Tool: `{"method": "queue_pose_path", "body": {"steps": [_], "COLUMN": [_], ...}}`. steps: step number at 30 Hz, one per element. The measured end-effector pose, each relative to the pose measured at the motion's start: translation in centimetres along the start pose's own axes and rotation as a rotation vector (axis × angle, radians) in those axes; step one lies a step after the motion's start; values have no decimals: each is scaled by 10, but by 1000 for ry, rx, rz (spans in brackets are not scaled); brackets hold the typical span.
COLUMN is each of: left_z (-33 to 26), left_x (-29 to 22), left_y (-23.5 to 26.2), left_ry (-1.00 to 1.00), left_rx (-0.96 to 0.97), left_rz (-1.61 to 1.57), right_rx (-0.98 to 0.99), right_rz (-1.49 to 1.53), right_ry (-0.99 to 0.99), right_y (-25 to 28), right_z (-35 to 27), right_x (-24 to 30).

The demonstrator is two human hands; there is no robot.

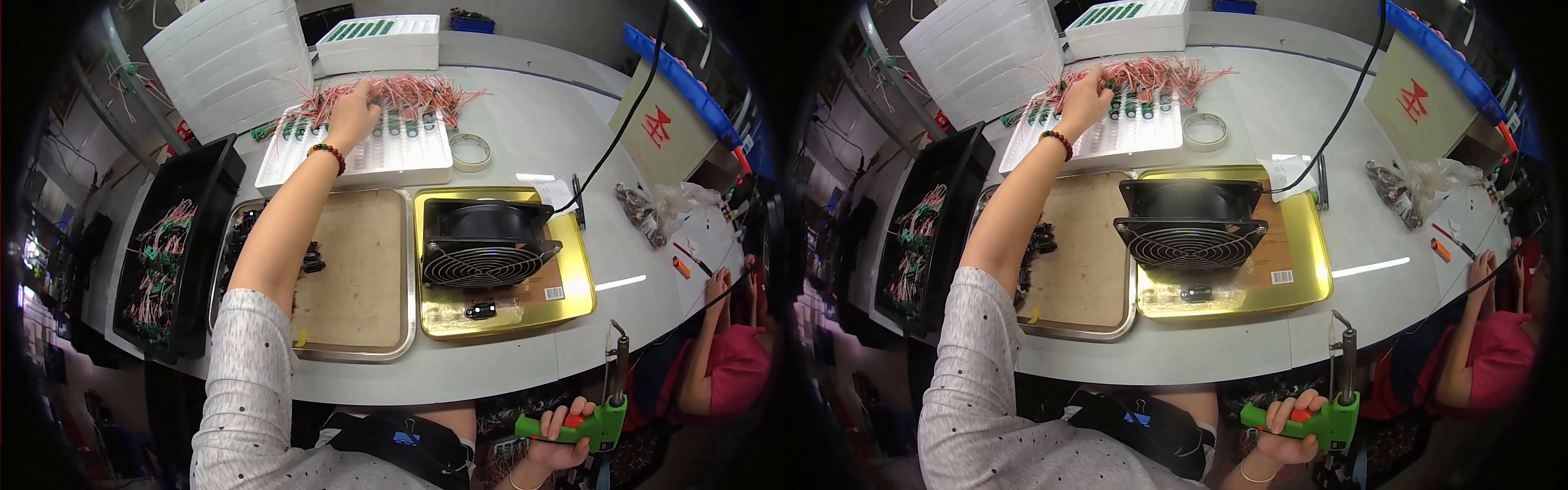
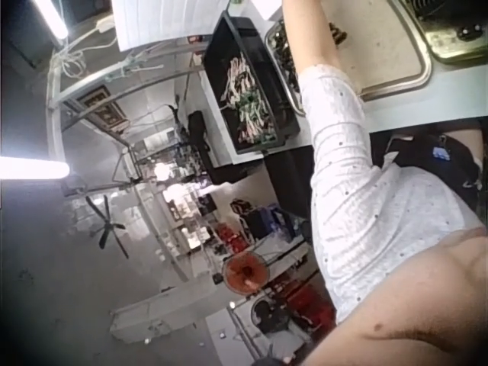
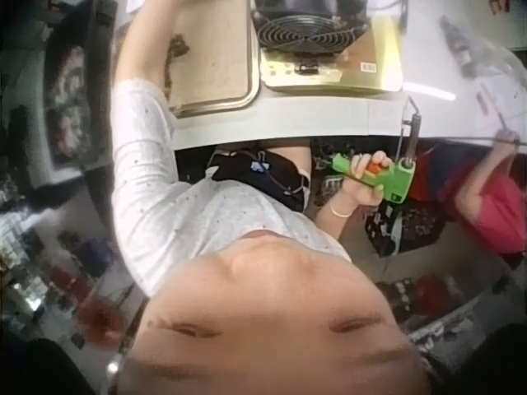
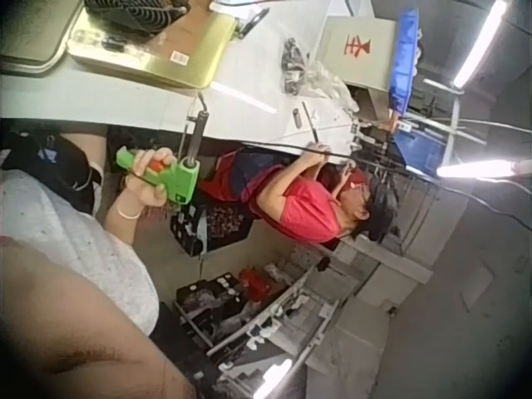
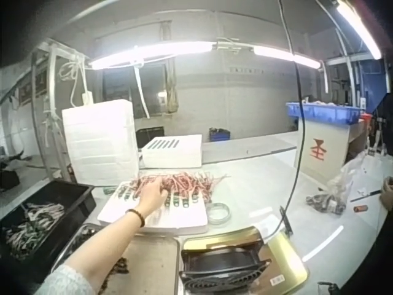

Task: The person solders wires to small green circuit boards using a soldering iron.

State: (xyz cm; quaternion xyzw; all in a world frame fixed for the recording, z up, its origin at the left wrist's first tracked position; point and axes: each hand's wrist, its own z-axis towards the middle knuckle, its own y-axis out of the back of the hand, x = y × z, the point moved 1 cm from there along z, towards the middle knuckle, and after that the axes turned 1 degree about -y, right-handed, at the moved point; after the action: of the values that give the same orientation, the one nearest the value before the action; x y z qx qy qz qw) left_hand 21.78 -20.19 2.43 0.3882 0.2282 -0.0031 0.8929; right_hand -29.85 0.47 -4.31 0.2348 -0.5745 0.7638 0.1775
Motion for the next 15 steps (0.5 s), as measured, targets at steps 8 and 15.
{"method": "queue_pose_path", "body": {"steps": [8, 15], "left_z": [14, 5], "left_x": [44, 26], "left_y": [7, 14], "left_ry": [98, -212], "left_rx": [25, 286], "left_rz": [-297, -85], "right_rx": [23, 5], "right_rz": [27, 30], "right_ry": [-13, -10], "right_y": [0, 2], "right_z": [0, -2], "right_x": [-3, -2]}}
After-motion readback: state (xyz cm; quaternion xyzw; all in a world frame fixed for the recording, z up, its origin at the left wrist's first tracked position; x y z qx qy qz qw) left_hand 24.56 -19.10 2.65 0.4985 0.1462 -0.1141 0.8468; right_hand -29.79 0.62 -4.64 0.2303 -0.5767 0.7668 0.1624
